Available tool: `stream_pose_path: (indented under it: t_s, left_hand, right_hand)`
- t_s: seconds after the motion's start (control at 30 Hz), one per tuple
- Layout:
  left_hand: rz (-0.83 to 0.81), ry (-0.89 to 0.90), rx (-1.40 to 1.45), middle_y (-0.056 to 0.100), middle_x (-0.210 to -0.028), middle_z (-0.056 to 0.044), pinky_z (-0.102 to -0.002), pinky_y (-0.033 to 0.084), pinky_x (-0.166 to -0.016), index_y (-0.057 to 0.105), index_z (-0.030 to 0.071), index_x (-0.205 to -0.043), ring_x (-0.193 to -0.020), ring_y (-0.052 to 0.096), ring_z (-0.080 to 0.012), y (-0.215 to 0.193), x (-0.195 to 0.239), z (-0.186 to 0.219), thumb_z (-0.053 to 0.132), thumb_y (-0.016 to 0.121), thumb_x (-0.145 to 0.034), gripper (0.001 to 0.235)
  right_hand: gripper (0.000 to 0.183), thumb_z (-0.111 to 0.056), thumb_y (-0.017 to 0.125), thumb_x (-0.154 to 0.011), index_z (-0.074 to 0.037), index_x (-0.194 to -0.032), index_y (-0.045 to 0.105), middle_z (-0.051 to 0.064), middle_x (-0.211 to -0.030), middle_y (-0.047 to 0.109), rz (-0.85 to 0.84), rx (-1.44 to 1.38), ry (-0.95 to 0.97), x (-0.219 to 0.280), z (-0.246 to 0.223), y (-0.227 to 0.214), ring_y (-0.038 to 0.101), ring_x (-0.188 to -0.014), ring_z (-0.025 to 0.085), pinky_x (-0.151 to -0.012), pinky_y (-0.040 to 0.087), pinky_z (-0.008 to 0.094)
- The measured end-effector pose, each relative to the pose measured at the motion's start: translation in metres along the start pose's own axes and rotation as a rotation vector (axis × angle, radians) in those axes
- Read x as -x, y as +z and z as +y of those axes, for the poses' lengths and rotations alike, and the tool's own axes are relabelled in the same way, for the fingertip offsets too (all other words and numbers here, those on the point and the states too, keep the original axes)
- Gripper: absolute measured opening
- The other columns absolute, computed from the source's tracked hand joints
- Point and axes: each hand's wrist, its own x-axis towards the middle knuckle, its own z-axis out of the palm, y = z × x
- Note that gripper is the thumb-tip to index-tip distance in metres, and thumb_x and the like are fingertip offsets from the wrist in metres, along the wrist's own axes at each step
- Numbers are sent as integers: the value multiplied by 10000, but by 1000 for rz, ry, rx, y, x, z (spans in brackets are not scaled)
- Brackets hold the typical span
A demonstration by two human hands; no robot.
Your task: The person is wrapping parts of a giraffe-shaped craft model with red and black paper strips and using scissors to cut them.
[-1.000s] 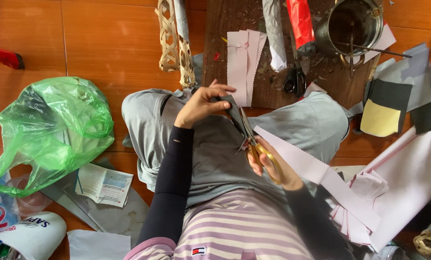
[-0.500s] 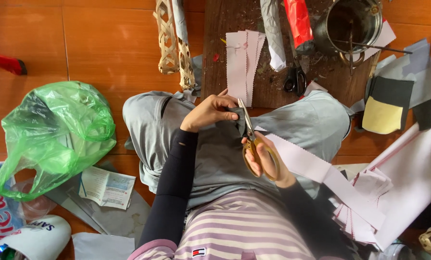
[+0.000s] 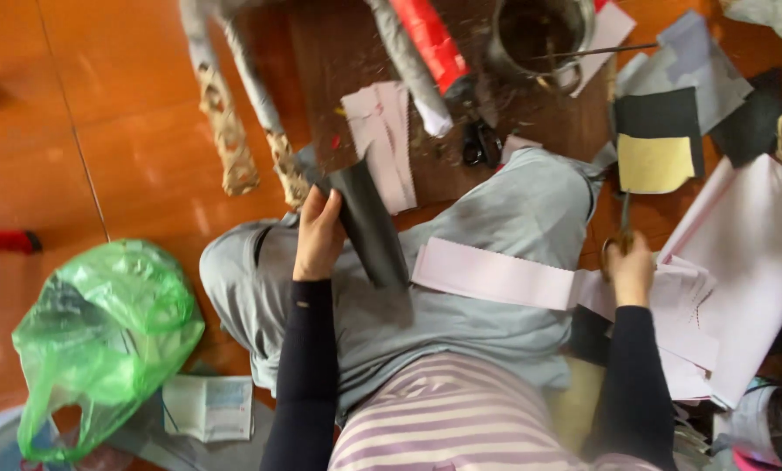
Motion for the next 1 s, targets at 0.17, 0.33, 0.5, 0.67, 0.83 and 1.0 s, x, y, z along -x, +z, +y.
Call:
stream_pose_path:
  t_s: [0.17,0.33,0.5,0.67,0.83,1.0]
  left_hand:
    - [-145,-71,50,690,-1293,-75,-336,537,-1023,571,23,-1378,-1173,663,-183,-14,-2,-30,106,502,-1123,277]
    - [-219,-173,79,684,-1312,-70,-336,534,-1047,560,19,-1403,-1196,662,-178,27,-4,-43,116,515,-1113,309]
    - [-257,-177,145,674,-1342,-94,-366,522,-1063,548,27,-1441,-1213,644,-211,45,-9,-56,145,537,-1129,334]
    - [-180,-142,120,672,-1348,-68,-369,536,-1058,537,58,-1418,-1231,644,-193,50,4,-47,257,582,-1056,416]
    - [-232,-262,89,666,-1337,-46,-386,526,-1064,549,64,-1406,-1222,637,-200,-7,21,-90,163,641,-995,433]
    - [-67,-322,175,685,-1310,-79,-384,504,-1078,589,21,-1363,-1200,650,-222,26,19,-73,149,626,-1031,358]
  right_hand:
    - [366,-175,743,-918,9,-1224,666,302,-1111,700,-58,231,78,19,22,17,656,-1063,469,-916,511,506]
    - [149,-151,712,-1055,-9,-1096,729,239,-1045,731,100,68,-151,31,-103,-9,713,-940,387,-835,553,461]
    - [584,-146,652,-1004,-152,-1524,386,13,-1298,694,-828,-1359,-294,57,-235,8,671,-1153,123,-963,588,286]
    - [680,9,699,-924,-49,-1545,427,53,-973,714,-680,-1168,-152,74,-283,8,656,-894,107,-798,529,246]
    - [661,-13,734,-953,-33,-1551,452,102,-868,662,-388,-845,-243,86,-304,-22,567,-752,138,-698,463,246]
    - [408,-90,618,-939,-44,-1343,589,144,-1201,689,-358,-701,-683,143,-340,-152,663,-1071,264,-960,547,373]
